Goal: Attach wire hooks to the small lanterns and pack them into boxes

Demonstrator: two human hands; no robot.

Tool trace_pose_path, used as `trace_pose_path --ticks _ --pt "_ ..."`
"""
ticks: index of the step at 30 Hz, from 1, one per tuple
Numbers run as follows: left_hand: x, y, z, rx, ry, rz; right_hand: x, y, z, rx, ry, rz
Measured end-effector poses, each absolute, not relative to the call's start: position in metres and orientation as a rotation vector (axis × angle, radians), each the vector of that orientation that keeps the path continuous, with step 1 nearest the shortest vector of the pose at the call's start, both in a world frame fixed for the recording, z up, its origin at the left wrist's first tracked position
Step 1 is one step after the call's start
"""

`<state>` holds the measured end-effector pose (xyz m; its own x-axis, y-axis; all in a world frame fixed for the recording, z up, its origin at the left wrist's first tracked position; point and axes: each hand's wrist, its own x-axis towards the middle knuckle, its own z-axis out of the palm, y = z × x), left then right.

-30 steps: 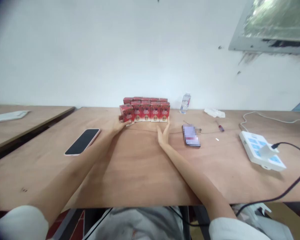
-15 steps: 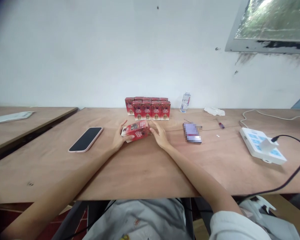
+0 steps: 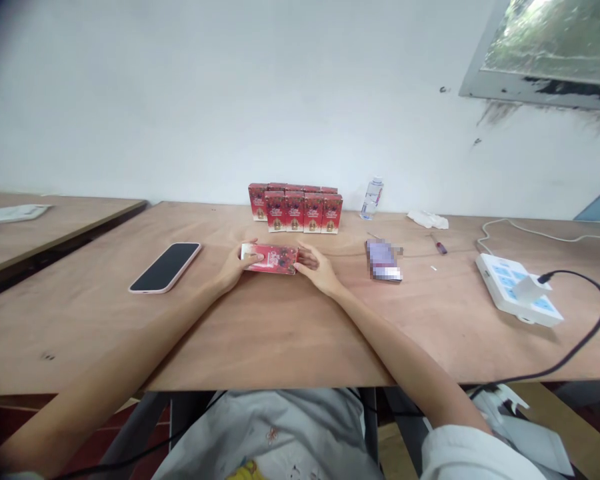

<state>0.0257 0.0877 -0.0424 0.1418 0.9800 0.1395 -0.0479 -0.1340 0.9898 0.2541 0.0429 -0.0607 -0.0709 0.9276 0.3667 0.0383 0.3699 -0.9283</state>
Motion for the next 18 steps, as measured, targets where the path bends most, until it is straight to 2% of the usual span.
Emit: trace_pose_path --ticks 14,18 --pt "0.018 0.098 -0.043 1.294 0.905 1.199 0.256 0.042 -0.055 -0.949 -1.294 0.953" --pt "0.019 0.097 -0.042 1.243 0.836 1.173 0.257 0.041 -0.055 -1.004 -1.320 0.789"
